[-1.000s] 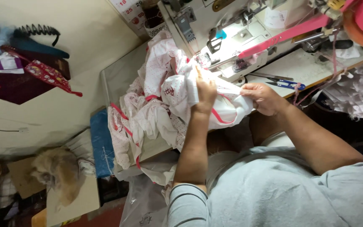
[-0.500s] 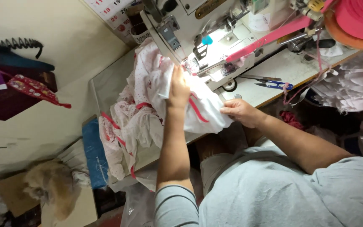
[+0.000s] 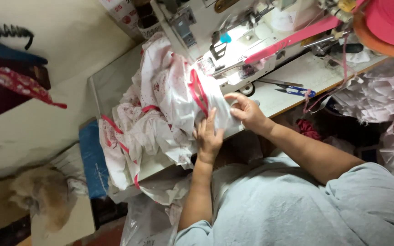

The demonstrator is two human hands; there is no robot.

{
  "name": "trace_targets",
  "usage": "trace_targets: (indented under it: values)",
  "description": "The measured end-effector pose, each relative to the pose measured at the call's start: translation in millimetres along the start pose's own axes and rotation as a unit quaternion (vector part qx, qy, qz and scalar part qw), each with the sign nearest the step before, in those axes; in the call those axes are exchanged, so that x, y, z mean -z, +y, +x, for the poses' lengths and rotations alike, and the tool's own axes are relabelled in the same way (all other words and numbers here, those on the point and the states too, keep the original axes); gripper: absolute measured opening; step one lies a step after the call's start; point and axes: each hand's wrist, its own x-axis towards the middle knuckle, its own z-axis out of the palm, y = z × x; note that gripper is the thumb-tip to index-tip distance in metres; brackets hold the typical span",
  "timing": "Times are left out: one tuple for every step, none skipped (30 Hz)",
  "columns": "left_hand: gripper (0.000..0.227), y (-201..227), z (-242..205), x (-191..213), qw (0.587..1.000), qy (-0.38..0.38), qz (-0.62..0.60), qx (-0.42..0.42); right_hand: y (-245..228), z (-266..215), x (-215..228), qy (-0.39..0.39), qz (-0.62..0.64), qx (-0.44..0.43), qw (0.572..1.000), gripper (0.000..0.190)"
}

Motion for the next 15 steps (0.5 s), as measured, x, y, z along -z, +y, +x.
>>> trace_targets:
  values:
    - [0.07, -16.9, -13.3, -8.4, 0.998, -0.046, 0.038, 0.032, 4.1, 3.0, 3.2, 0.009, -0.016, 0.018, 1.0, 0.054]
    - [0.07, -13.1, -5.8, 2.6, 0.998, -0.043, 0.039, 0.034, 7.2, 6.5, 4.4, 0.005, -0.016, 0.019, 1.0, 0.054]
    - [0.06, -9.0, 1.8, 13.8, 0.998, -0.033, -0.018, 0.047, 10.2, 10.1, 5.8, 0.018, -0.04, 0.034, 0.998, 0.052]
    - [0.054, -4.5, 7.6, 25.1, 0.995, -0.024, -0.076, 0.06, 14.0, 11.8, 7.0, 0.032, -0.063, 0.048, 0.996, 0.051]
    - [0.054, 0.9, 14.1, 34.8, 0.995, -0.022, -0.074, 0.062, 2.3, 12.4, -0.1, 0.03, -0.063, 0.048, 0.996, 0.051]
    - [0.053, 6.8, 21.6, 43.2, 0.992, -0.031, -0.091, 0.079, -10.0, 13.3, -5.9, 0.045, -0.071, 0.06, 0.995, 0.047]
    - [0.053, 12.7, 29.1, 51.7, 0.989, -0.04, -0.107, 0.096, -22.3, 14.2, -11.6, 0.06, -0.079, 0.072, 0.992, 0.044]
    - [0.053, 13.6, 37.3, 57.0, 0.989, -0.038, -0.107, 0.097, -21.4, 19.1, -10.6, 0.059, -0.08, 0.072, 0.992, 0.044]
    - [0.051, 14.6, 45.4, 62.4, 0.995, -0.021, -0.072, 0.067, -20.5, 23.9, -9.7, 0.075, -0.122, 0.096, 0.985, 0.035]
    - [0.049, 15.5, 53.2, 68.1, 0.999, -0.002, -0.036, 0.038, -19.6, 29.0, -9.1, 0.089, -0.165, 0.121, 0.975, 0.027]
    - [0.049, 3.2, 61.3, 63.8, 0.999, 0.0, -0.035, 0.039, -27.5, 30.2, -13.5, 0.087, -0.166, 0.122, 0.975, 0.027]
    - [0.046, -9.3, 70.1, 59.6, 0.999, 0.035, 0.017, -0.015, -35.6, 31.9, -17.8, 0.095, -0.191, 0.133, 0.968, 0.016]
    - [0.043, -21.8, 79.0, 55.5, 0.993, 0.07, 0.069, -0.07, -43.8, 33.7, -22.1, 0.103, -0.215, 0.145, 0.96, 0.012]
    - [0.043, -15.3, 94.3, 64.6, 0.993, 0.071, 0.071, -0.068, -52.3, 30.2, -26.8, 0.1, -0.216, 0.145, 0.96, 0.012]
    - [0.041, -9.1, 109.7, 73.8, 0.991, 0.084, 0.075, -0.073, -60.8, 26.8, -31.6, 0.114, -0.242, 0.138, 0.954, 0.015]
